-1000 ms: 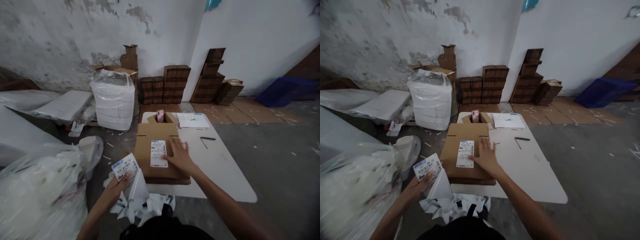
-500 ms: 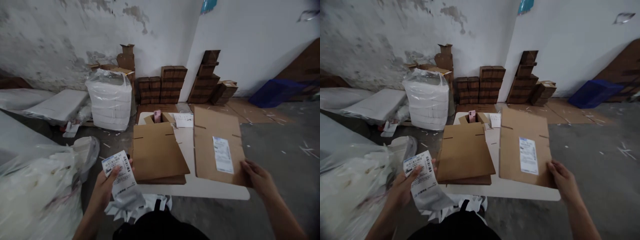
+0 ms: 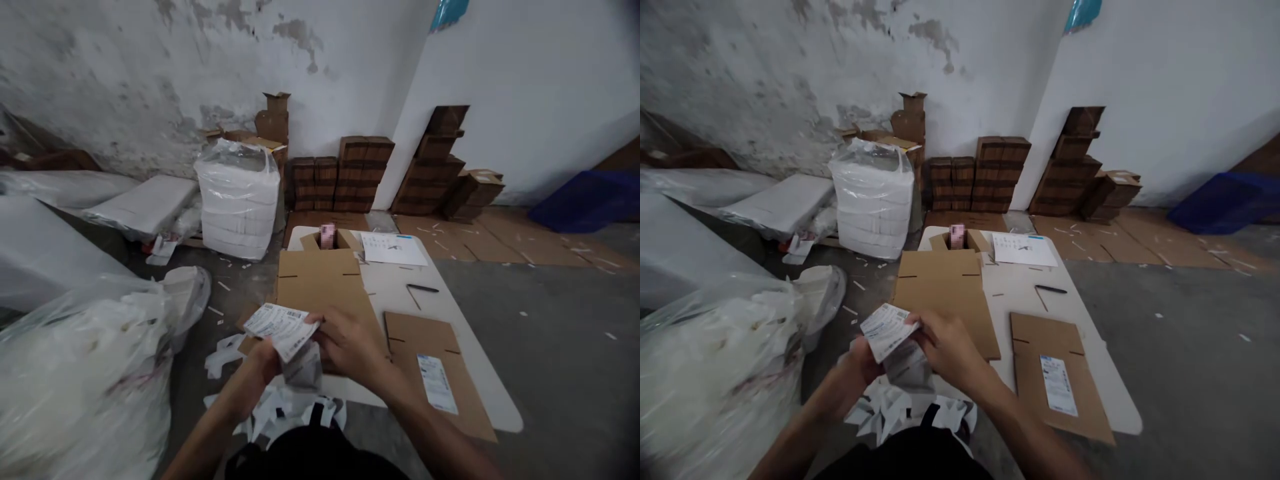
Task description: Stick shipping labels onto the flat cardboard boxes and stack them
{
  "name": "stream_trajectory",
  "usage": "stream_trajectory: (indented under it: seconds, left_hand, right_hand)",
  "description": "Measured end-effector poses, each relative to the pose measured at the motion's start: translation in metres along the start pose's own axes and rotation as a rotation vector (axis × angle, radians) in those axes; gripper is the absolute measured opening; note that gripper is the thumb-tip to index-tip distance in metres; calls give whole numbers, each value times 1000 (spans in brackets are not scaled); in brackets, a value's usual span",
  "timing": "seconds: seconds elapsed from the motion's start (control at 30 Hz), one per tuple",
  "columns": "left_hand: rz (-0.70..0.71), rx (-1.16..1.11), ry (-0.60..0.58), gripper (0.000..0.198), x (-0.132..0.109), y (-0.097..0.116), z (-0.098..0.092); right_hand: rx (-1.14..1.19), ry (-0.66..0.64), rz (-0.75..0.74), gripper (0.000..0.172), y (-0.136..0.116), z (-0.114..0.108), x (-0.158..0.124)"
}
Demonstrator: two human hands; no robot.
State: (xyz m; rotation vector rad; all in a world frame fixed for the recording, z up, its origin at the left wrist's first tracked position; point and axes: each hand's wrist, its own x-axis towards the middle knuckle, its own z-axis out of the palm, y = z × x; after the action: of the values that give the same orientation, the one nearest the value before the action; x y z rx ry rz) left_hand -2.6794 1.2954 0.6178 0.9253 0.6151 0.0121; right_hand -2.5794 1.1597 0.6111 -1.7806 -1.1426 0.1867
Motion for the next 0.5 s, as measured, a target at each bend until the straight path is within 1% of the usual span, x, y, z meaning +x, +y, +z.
stream_trajectory:
  seconds: [0.03, 0.07, 0.1, 0.13, 0.17, 0.2, 0.27, 0.3, 0.33, 0.37, 0.4, 0.43, 0.47, 0.5]
  left_hand:
    - [-84, -117, 16, 30, 2, 4, -2]
    - [-138, -202, 41, 33, 5, 8, -6]
    - [-152, -256, 74, 35, 9, 12, -12]
    - [-133, -291, 115, 36, 13, 17, -20]
    - [-76, -318, 176, 36, 18, 21, -30]
    - [4, -342, 245, 37, 23, 24, -41]
    - [173, -374, 377, 40, 30, 27, -65]
    - [222, -364, 412, 41, 31, 26, -75]
    - [240, -338, 417, 39, 31, 24, -82]
    - [224, -291, 390, 36, 29, 21, -85]
    - [177, -223, 343, 33, 27, 17, -86]
    - [116, -147, 299, 31, 23, 13, -84]
    - [55, -75, 262, 30, 20, 8, -80]
    - [10, -33, 231, 28, 17, 4, -75]
  right_hand:
    - [-37, 0, -71, 26, 0, 4, -2]
    - [-67, -14, -142, 25, 0, 6, -4]
    - [-83, -30, -199, 20, -1, 4, -5]
    - [-72, -32, -234, 15, -1, -2, -5]
    - [-34, -13, -232, 11, -2, -11, -3]
    - [28, 44, -205, 11, -3, -23, 1]
    - [146, 241, -93, 14, 3, -47, 13]
    - [150, 330, -9, 16, 10, -56, 21]
    - [98, 373, 92, 18, 18, -61, 28]
    - [-7, 358, 203, 19, 29, -61, 34]
    - [-144, 290, 301, 19, 40, -57, 38]
    - [-292, 191, 380, 23, 51, -51, 40]
    - [-428, 100, 423, 32, 61, -42, 38]
    - [-536, 30, 425, 43, 69, -34, 34]
